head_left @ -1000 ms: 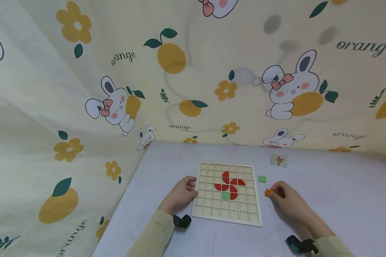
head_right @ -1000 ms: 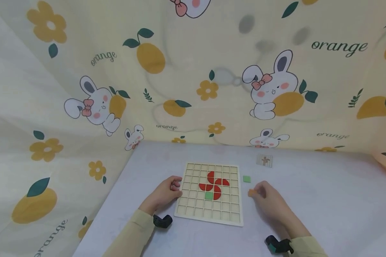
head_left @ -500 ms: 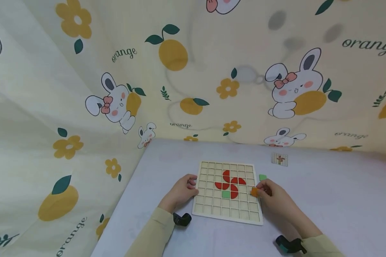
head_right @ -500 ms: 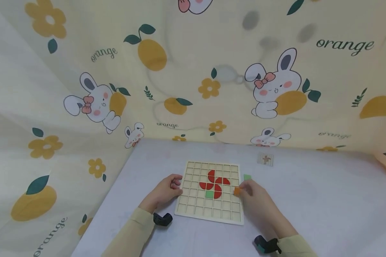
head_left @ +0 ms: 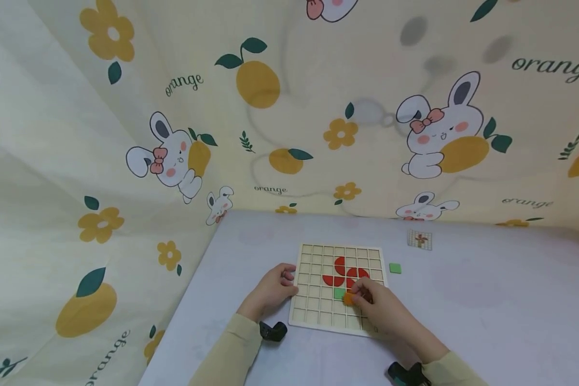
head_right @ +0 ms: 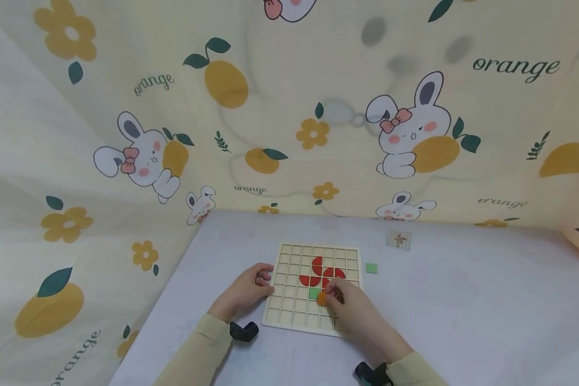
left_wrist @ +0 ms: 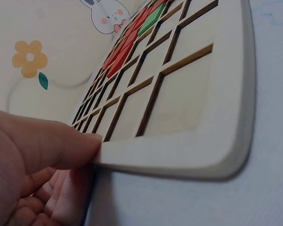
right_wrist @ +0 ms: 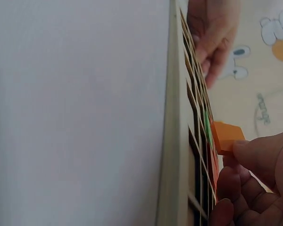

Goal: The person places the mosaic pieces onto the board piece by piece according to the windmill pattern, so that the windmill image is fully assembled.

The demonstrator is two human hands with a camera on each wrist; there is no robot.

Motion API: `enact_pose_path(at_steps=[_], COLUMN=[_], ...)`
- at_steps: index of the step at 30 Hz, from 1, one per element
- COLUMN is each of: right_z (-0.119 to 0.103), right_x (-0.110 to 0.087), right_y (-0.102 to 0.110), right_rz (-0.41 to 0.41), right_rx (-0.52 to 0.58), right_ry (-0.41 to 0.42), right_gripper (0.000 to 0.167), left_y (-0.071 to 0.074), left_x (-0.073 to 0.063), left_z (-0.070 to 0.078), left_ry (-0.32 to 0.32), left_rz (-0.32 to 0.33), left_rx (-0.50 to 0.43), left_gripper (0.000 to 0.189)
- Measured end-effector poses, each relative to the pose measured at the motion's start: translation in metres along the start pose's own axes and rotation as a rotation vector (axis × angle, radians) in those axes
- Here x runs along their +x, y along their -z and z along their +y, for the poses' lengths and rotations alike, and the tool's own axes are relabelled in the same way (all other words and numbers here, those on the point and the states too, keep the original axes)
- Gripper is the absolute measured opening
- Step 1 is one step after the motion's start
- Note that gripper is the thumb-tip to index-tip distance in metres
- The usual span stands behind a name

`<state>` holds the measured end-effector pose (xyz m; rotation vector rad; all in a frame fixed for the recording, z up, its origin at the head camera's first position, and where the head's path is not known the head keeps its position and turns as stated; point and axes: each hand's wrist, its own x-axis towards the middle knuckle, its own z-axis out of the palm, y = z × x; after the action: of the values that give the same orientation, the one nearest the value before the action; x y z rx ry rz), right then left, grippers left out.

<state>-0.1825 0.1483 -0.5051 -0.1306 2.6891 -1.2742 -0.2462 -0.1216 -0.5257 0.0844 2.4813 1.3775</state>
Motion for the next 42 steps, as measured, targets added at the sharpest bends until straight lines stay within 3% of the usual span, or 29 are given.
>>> enact_pose_path(at_steps=[23,34,42], right_z=[-0.009,-0.005,-0.007], right_x=[-0.002,-0.004,-0.004], right_y=[-0.021,-0.02,-0.018], right_rz=[-0.024,-0.084,-0.05], right_rx=[-0.087,-0.019,-0.031], right_ry=[0.018,0.042,0.062], right_gripper=[0.011,0.016,0.017], left_y=[-0.004,-0.004,-0.004], left_x=[-0.003,-0.004,-0.003], left_z=[-0.001,-0.001,0.001], left_ry=[0.043,0.063,0.049], left_rz=[-0.004,-0.002,0.008], left_rx=[-0.018,-0.018,-0.024], left_gripper=[0.053,0.053,0.052])
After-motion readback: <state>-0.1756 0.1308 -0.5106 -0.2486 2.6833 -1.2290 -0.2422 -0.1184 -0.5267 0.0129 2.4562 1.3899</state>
